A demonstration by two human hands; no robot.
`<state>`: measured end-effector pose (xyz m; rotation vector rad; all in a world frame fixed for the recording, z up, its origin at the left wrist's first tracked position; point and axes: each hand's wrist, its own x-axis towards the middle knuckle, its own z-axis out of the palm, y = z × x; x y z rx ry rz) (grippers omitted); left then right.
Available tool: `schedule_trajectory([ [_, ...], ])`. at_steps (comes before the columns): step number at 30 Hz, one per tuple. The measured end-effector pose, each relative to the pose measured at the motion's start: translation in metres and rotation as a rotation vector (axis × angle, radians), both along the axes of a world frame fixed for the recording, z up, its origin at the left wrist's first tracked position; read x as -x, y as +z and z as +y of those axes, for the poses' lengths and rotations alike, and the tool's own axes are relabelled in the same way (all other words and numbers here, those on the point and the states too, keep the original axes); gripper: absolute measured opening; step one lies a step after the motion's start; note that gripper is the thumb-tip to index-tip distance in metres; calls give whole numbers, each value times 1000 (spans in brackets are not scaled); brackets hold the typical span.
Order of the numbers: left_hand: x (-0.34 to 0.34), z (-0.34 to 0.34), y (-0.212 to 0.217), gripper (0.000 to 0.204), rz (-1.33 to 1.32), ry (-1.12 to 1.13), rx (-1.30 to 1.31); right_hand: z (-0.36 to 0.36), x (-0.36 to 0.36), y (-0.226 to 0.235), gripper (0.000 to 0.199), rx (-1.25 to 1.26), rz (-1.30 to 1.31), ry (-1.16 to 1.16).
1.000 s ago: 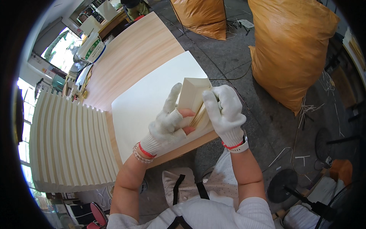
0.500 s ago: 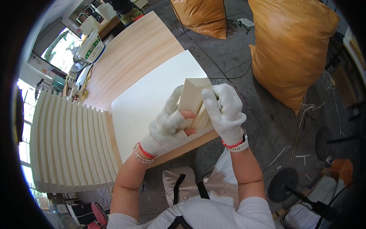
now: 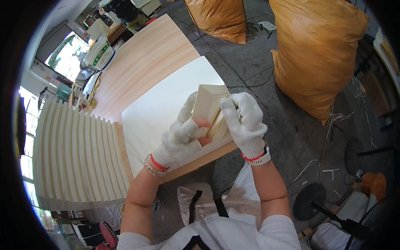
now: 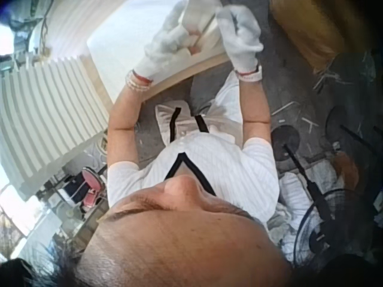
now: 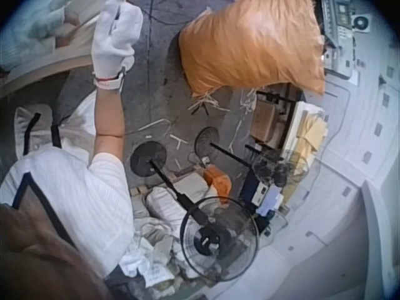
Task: The person folds a thick sheet of white paper into a rectangular shape and places it on a large stack of identical folded paper units.
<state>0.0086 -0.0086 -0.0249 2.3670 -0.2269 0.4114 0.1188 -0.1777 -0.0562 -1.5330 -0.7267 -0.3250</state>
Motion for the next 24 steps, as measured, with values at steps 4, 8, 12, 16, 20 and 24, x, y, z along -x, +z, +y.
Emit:
schedule_trajectory([
  [4,3,-1,0,45,-55,20,-54,-3,0,-9,8,-70,-58,-76],
  [8,13,-8,-8,50,-217,85,-314,-17,17,-38,22,255,-217,38],
  [12,17,-11,-14,51,-406,65,-561,-20,39,-18,35,707,-391,93],
  [16,23,-21,-8,50,-426,204,-806,-19,32,-13,34,612,-346,162],
  [20,31,1,6,67,-209,145,-584,-2,36,-5,33,577,-356,207],
  [24,67,39,61,70,-573,308,-201,16,43,-5,37,759,-380,227],
])
